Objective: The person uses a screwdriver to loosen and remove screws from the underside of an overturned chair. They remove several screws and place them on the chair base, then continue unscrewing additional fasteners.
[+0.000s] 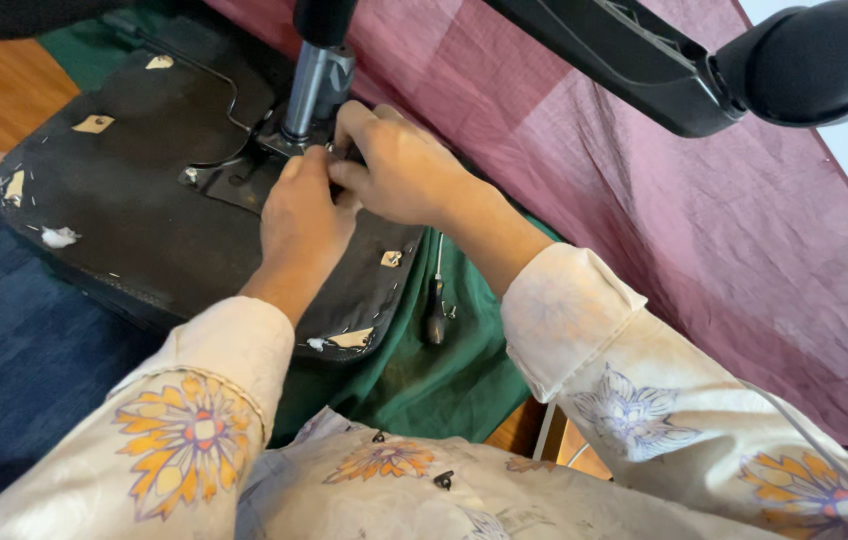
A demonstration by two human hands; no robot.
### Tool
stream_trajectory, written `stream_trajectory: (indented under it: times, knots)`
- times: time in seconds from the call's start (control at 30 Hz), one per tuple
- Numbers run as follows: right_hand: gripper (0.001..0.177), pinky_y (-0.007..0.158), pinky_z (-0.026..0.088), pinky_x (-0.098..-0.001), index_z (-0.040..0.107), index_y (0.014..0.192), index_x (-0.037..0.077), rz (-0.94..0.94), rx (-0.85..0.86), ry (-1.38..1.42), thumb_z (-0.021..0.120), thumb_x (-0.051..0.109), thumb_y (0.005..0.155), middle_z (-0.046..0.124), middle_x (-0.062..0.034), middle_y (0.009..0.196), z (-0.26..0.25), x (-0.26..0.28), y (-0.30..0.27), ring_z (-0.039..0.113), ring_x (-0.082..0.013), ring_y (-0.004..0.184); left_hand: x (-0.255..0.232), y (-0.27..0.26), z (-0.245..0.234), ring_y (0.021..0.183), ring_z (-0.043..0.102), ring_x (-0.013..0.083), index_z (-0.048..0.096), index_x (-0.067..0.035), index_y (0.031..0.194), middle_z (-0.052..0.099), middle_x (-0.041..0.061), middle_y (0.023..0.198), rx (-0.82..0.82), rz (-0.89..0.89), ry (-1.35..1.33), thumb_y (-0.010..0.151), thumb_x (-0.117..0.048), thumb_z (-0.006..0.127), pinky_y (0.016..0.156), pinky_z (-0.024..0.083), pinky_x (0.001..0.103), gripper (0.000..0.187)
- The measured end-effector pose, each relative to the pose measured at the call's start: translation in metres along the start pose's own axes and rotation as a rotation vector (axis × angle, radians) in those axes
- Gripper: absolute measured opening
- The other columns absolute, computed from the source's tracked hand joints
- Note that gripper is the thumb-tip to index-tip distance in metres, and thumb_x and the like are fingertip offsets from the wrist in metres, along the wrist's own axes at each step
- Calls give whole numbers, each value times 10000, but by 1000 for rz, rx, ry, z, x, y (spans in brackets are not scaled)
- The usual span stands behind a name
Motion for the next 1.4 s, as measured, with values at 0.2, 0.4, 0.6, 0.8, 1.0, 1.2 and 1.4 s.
stream_trajectory:
  times: [0.2, 0.4, 0.6, 0.8, 1.0, 1.2, 1.4]
  knots:
    - [317, 899, 540, -455, 580, 1154, 118, 7, 24, 109, 668, 79, 852, 574, -178, 1182, 6, 0, -1, 667, -381, 1047, 7, 10, -6, 1103, 661, 381, 641, -155, 1258, 715, 122, 1175, 33, 65, 20, 946, -256, 698, 881, 520, 513, 333]
    - [246, 924, 540, -460, 609, 1111, 135, 15, -66, -3, 742, 208, 918, 650, -146, 1125, 5, 3, -1, 678, -364, 1065, 1, 9, -12, 1120, 655, 380, 611, -162, 1294, 710, 156, 1169, 132, -19, -41, 915, -298, 707, 925, 519, 483, 414]
    - [331, 899, 534, -461, 566, 1146, 106, 104, 35, 55, 710, 138, 849, 594, -195, 1172, 5, 2, -2, 663, -389, 1042, -1, 11, -9, 1124, 662, 391, 594, -222, 1326, 718, 155, 1160, 195, -81, 4, 949, -272, 653, 919, 524, 514, 385]
    - [358, 914, 526, -463, 601, 1147, 115, -2, 8, 74, 727, 104, 812, 617, -183, 1164, 2, 3, 1, 652, -399, 1081, 2, 16, -4, 1129, 651, 415, 534, -239, 1379, 710, 190, 1154, 186, -79, 4, 906, -291, 695, 941, 516, 525, 503]
    - [279, 904, 519, -475, 602, 1123, 123, 80, 14, -57, 727, 182, 881, 647, -155, 1135, 6, 5, 1, 663, -391, 1055, 1, 18, -3, 1149, 647, 421, 536, -265, 1404, 707, 209, 1176, 215, -137, 19, 921, -266, 657, 965, 513, 535, 498]
    - [383, 910, 524, -472, 588, 1159, 111, -17, -18, 74, 690, 90, 790, 592, -212, 1152, 5, 7, -4, 641, -423, 1046, 2, 22, -2, 1153, 630, 433, 454, -313, 1503, 689, 222, 1203, 251, -77, 26, 930, -251, 638, 970, 499, 538, 605]
    - [277, 913, 532, -467, 603, 1128, 143, 66, -48, -46, 731, 233, 900, 649, -156, 1120, 6, 5, -3, 667, -379, 1065, 9, 18, 2, 1144, 657, 405, 551, -201, 1392, 719, 200, 1170, 240, -67, -80, 912, -280, 700, 959, 521, 496, 508]
Point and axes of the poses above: each hand's wrist, its own y-axis towards the middle knuckle, its own z-axis out of the palm, x = y × z, the point moved 3 cm from there along y, towards the middle knuckle
